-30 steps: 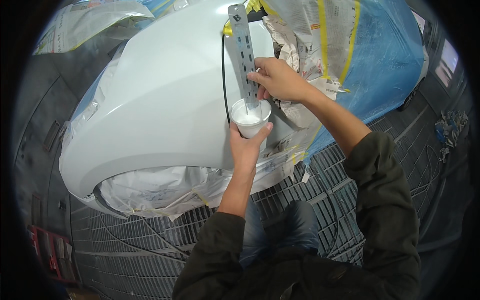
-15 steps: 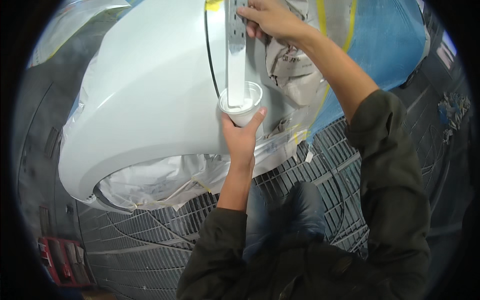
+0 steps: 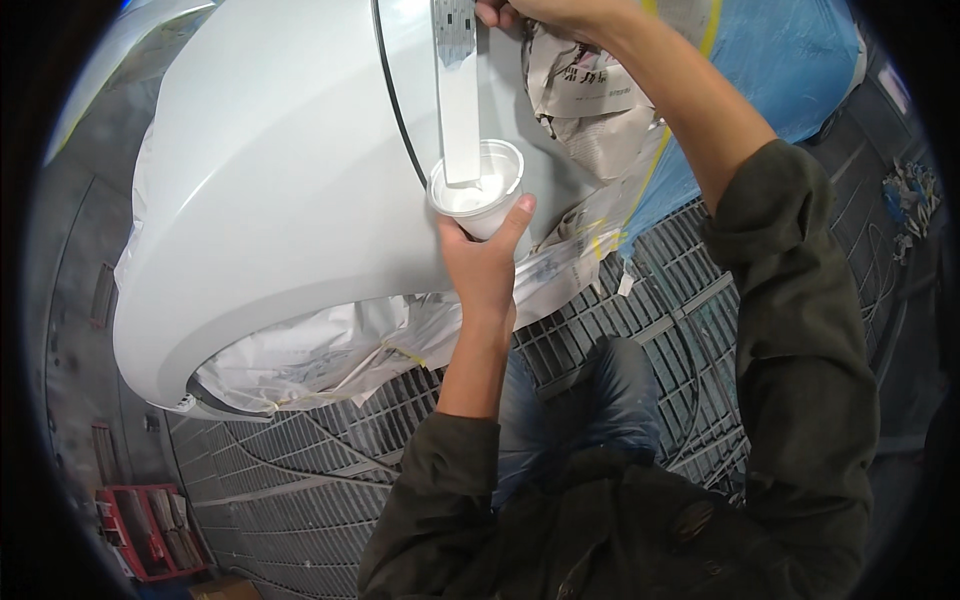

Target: The person pours paint from a can into a small cup, stirs it with a metal strip, and then pours the paint into a spray gun. They repeat this process multiple times while sitting on the floor next to a car bumper.

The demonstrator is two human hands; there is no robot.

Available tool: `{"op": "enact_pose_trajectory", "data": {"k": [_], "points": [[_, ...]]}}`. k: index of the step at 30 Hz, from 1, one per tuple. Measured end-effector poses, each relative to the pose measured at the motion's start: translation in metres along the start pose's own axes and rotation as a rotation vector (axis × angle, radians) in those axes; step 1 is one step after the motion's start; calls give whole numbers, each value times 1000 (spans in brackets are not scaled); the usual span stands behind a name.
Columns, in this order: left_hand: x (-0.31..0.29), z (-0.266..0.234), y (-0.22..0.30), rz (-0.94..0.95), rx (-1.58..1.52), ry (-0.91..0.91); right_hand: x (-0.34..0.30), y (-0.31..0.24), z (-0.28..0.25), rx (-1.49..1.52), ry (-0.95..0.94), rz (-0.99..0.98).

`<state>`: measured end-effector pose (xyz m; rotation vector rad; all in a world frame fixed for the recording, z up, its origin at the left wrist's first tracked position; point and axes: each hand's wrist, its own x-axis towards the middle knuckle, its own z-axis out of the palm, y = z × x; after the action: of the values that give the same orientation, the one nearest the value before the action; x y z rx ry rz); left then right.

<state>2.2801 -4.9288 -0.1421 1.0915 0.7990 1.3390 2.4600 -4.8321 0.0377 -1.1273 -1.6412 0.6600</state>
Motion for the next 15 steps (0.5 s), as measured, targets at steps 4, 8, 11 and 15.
{"op": "enact_pose_trajectory", "data": {"k": [4,8,11,15], "points": [[1,5,1,-6,-26,33,-1,-5,-3,-35,0,-16],[-6,5,5,-51,-11,-17,-26,-16,1,-135,-57,-106],[-23,-3,7,-98,25,-87,-66,-18,13,-175,-133,-180],[-60,-22,-16,-156,70,-320,-157,-1,24,-73,-166,-73]]}}
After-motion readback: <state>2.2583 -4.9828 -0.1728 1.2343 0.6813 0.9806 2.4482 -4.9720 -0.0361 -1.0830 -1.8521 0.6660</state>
